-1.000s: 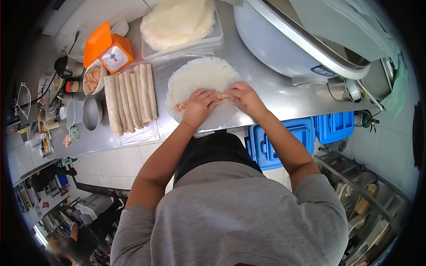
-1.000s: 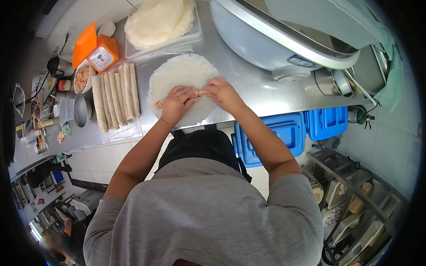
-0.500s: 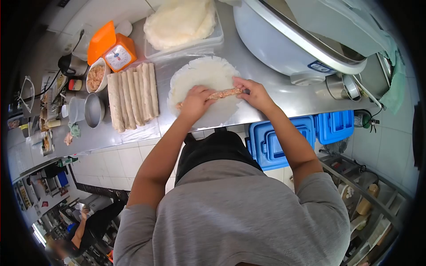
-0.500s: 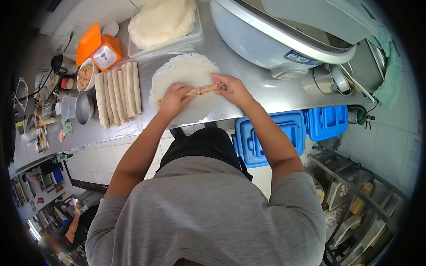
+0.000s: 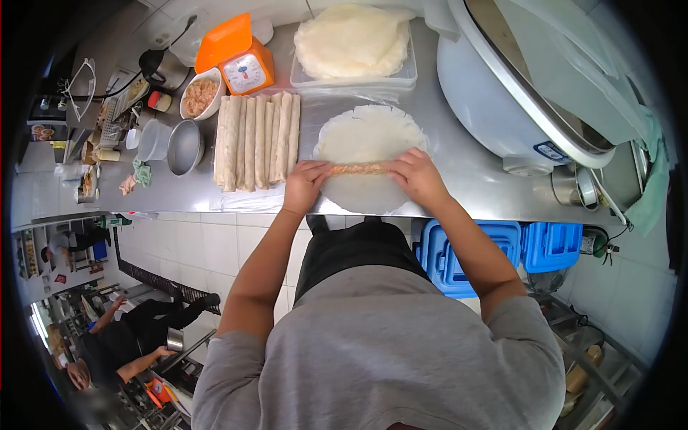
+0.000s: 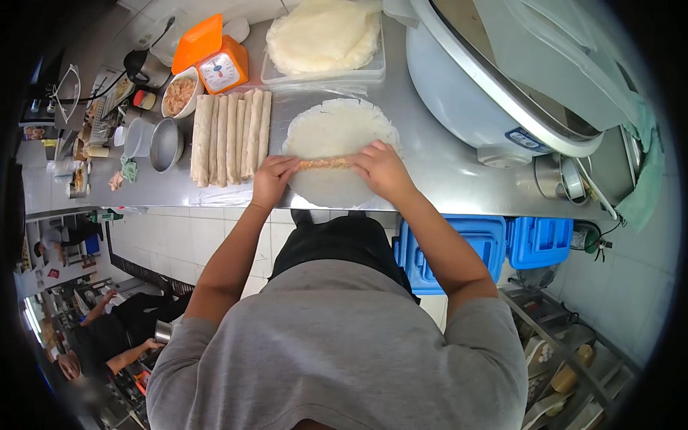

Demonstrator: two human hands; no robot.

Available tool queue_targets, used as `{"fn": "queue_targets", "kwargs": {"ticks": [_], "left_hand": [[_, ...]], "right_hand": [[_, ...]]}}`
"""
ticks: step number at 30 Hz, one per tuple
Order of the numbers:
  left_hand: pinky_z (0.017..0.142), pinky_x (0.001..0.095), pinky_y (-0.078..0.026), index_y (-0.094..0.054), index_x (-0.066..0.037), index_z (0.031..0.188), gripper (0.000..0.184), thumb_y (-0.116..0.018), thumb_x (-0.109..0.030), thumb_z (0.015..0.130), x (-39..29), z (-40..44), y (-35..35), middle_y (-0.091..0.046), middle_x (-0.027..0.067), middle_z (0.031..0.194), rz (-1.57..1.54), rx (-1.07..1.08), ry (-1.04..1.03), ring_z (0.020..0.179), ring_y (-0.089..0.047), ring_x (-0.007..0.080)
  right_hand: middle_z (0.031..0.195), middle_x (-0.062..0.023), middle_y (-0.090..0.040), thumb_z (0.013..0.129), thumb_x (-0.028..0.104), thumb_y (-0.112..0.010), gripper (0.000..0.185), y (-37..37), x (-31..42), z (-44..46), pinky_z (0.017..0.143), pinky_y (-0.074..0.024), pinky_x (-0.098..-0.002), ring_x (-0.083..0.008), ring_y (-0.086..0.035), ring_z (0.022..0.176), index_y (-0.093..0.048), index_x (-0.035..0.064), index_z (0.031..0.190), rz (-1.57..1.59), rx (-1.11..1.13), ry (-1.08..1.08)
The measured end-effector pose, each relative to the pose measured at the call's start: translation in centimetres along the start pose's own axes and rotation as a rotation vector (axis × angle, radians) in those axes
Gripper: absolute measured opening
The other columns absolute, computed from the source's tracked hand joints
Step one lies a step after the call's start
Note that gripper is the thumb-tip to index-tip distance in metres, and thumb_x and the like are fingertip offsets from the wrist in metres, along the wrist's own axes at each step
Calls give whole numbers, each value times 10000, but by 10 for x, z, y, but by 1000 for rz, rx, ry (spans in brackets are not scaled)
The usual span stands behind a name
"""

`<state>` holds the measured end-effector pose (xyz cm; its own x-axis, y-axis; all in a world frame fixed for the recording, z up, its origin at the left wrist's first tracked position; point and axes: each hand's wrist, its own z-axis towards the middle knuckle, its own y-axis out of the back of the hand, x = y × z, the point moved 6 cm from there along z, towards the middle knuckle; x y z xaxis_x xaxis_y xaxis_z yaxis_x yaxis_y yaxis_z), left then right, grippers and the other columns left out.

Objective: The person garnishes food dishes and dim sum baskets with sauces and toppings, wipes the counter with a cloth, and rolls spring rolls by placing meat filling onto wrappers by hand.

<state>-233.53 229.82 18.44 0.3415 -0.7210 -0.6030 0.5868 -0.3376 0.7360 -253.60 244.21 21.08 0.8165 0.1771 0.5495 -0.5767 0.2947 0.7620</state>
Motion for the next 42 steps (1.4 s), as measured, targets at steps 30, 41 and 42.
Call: {"fn": "queue_targets", "kwargs": {"ticks": [30, 41, 42], "left_hand": [[734, 405, -462, -588, -35, 926, 183, -604, -204, 859, -33, 45, 1, -596, 144, 961, 212, -160, -234, 823, -578, 317], [845, 394, -438, -579, -261, 1258, 418, -482, -123, 876, -5, 111, -60, -538, 79, 1000, 375, 341, -390, 963, -555, 266], [853, 386, -432, -575, -270, 1264, 428, -475, -123, 875, -1, 113, -64, -533, 71, 993, 393, 370, -408, 968, -548, 255]], "right_hand": [[1028, -82, -573, 778, 199, -673, 221, -16, -26, 36, 860, -390, -411, -283, -521, 988, -609, 81, 953, -278, -293, -155], [959, -61, -538, 734, 318, -730, 343, -65, 17, 50, 830, -379, -398, -264, -501, 952, -578, 95, 945, -153, 91, -146], [940, -73, -546, 733, 329, -728, 365, -70, 17, 42, 824, -379, -407, -285, -505, 925, -575, 87, 960, -159, 96, -138]]}}
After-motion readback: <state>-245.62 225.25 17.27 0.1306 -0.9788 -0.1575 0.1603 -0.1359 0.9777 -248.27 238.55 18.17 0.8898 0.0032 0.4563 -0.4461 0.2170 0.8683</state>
